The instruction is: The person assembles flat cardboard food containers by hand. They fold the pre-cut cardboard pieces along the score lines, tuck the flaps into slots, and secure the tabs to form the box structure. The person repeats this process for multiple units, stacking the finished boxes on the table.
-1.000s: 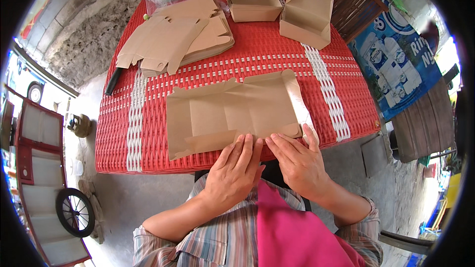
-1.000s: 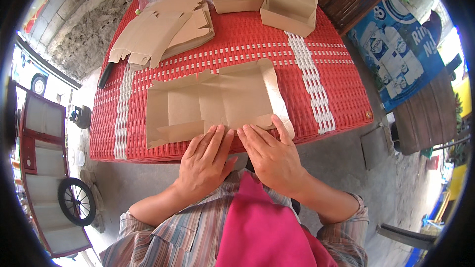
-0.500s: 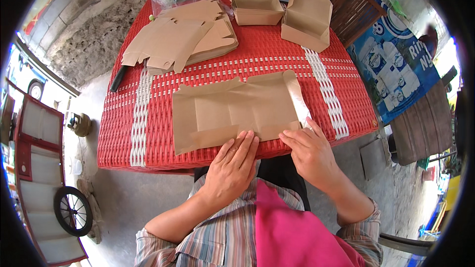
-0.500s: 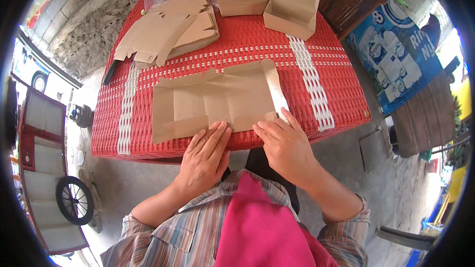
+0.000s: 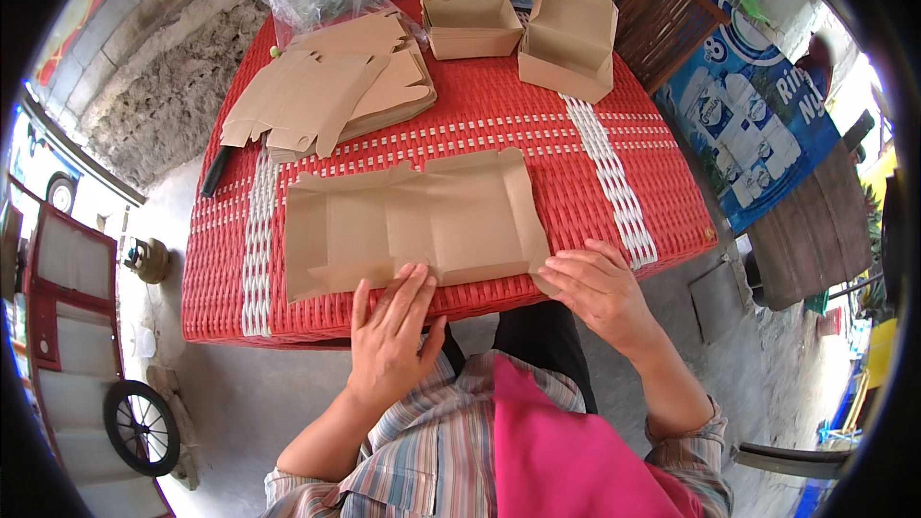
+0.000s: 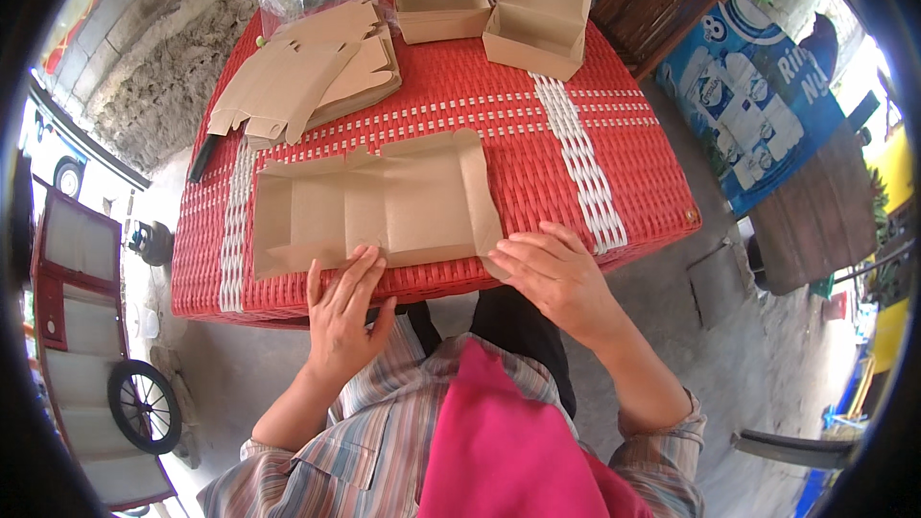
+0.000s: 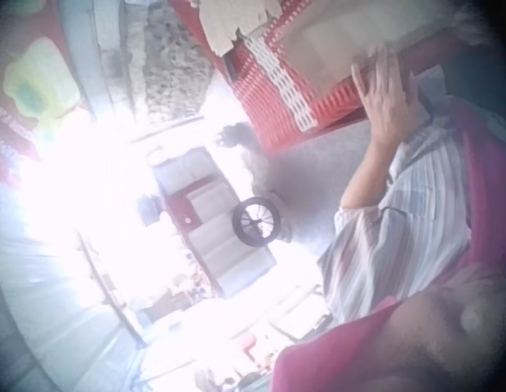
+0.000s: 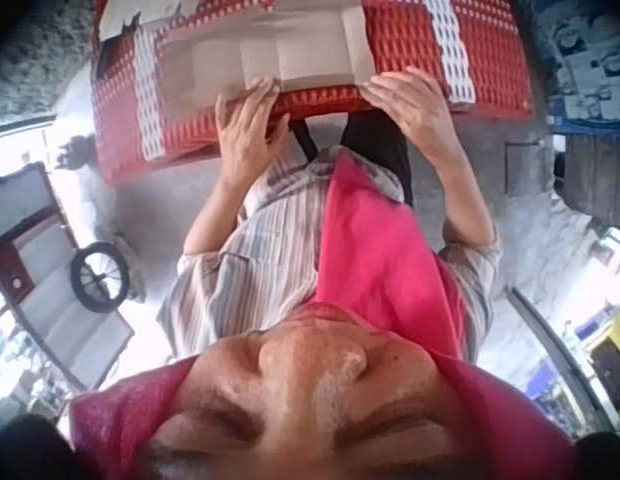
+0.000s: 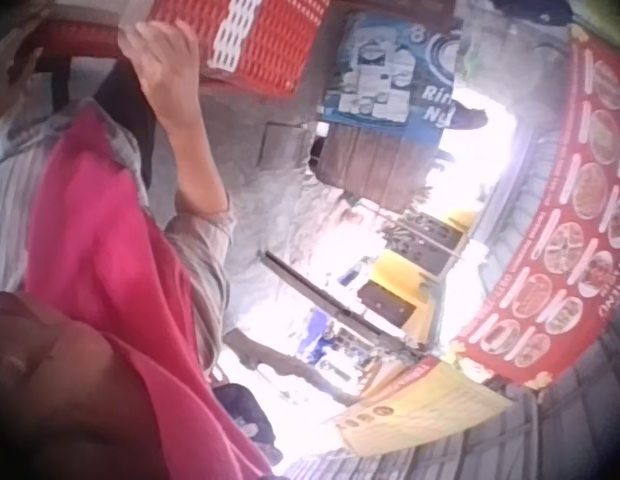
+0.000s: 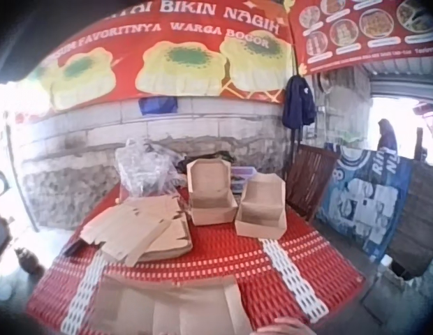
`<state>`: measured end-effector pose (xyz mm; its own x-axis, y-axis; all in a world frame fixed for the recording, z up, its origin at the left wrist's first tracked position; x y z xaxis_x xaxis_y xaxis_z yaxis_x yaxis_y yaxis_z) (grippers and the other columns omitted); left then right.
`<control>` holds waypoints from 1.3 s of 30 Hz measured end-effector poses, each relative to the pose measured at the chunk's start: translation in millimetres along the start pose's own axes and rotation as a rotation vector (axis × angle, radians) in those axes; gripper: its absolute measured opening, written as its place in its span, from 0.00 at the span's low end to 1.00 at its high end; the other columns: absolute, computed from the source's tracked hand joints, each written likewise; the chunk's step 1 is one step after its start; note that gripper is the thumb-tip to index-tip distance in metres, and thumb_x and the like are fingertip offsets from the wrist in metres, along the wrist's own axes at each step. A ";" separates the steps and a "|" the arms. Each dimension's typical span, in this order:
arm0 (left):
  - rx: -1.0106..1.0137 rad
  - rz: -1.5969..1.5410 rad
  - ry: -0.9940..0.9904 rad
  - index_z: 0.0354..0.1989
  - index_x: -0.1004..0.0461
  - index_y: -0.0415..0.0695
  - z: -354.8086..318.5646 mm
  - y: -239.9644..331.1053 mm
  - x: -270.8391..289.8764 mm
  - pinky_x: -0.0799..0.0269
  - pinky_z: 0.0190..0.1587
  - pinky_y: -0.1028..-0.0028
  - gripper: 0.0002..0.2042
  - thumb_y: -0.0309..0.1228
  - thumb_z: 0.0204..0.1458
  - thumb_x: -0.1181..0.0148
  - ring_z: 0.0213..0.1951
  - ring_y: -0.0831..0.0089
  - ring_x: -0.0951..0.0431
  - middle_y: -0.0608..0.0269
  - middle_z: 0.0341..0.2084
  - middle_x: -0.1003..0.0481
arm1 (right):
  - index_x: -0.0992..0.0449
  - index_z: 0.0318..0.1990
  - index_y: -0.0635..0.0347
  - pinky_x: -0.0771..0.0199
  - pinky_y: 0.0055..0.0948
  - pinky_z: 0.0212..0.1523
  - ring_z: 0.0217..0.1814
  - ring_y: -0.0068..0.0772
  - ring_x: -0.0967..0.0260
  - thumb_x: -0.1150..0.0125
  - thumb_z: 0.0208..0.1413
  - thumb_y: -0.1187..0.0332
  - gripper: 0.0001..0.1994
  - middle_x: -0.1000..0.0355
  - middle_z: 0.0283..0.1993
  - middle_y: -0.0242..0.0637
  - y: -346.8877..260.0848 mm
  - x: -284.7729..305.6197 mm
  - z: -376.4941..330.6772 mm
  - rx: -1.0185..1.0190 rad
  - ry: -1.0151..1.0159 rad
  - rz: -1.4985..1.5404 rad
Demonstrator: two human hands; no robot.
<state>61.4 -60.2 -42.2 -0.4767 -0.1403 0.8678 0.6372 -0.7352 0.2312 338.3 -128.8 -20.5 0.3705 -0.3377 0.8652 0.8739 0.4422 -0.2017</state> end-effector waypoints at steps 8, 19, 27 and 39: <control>0.058 -0.044 0.112 0.51 0.25 0.41 -4.5 -3.1 -1.4 0.61 0.71 0.56 0.22 0.28 0.44 0.34 0.59 0.66 0.28 0.61 0.54 0.26 | 0.22 0.36 0.57 0.38 0.38 0.51 0.40 0.33 0.31 0.35 0.53 0.67 0.06 0.28 0.33 0.29 -1.8 -13.6 24.7 -0.168 0.122 0.166; 0.072 -0.058 0.136 0.50 0.25 0.41 -3.3 -1.7 -2.2 0.60 0.70 0.57 0.21 0.28 0.44 0.34 0.58 0.66 0.27 0.61 0.53 0.25 | 0.23 0.43 0.57 0.38 0.39 0.48 0.42 0.36 0.32 0.35 0.51 0.69 0.11 0.32 0.38 0.32 -16.9 -34.8 35.8 -0.239 0.172 0.066; 0.076 -0.062 0.121 0.51 0.26 0.40 -4.7 -1.3 -0.1 0.58 0.70 0.56 0.23 0.27 0.43 0.34 0.59 0.66 0.28 0.60 0.54 0.26 | 0.20 0.44 0.59 0.43 0.39 0.57 0.52 0.28 0.29 0.39 0.49 0.74 0.13 0.25 0.49 0.31 -32.3 -16.5 16.2 -0.146 0.123 -0.050; -0.054 -0.118 0.126 0.56 0.29 0.41 -15.3 -11.7 -0.9 0.49 0.66 0.55 0.24 0.27 0.47 0.37 0.61 0.61 0.30 0.56 0.57 0.29 | 0.24 0.51 0.57 0.41 0.36 0.54 0.47 0.32 0.29 0.38 0.52 0.68 0.17 0.26 0.45 0.32 -18.6 -24.5 9.8 -0.255 0.222 0.107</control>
<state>45.1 -61.6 -52.5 -0.6205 -0.1298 0.7734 0.5404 -0.7855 0.3017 309.9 -120.6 -33.5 0.4989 -0.4852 0.7181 0.8666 0.2727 -0.4178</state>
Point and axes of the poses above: each hand's wrist, its own z-axis towards the middle knuckle, its own x-axis out of the back of the hand, y = z × x, the point moved 1 cm from there along z, towards the middle knuckle
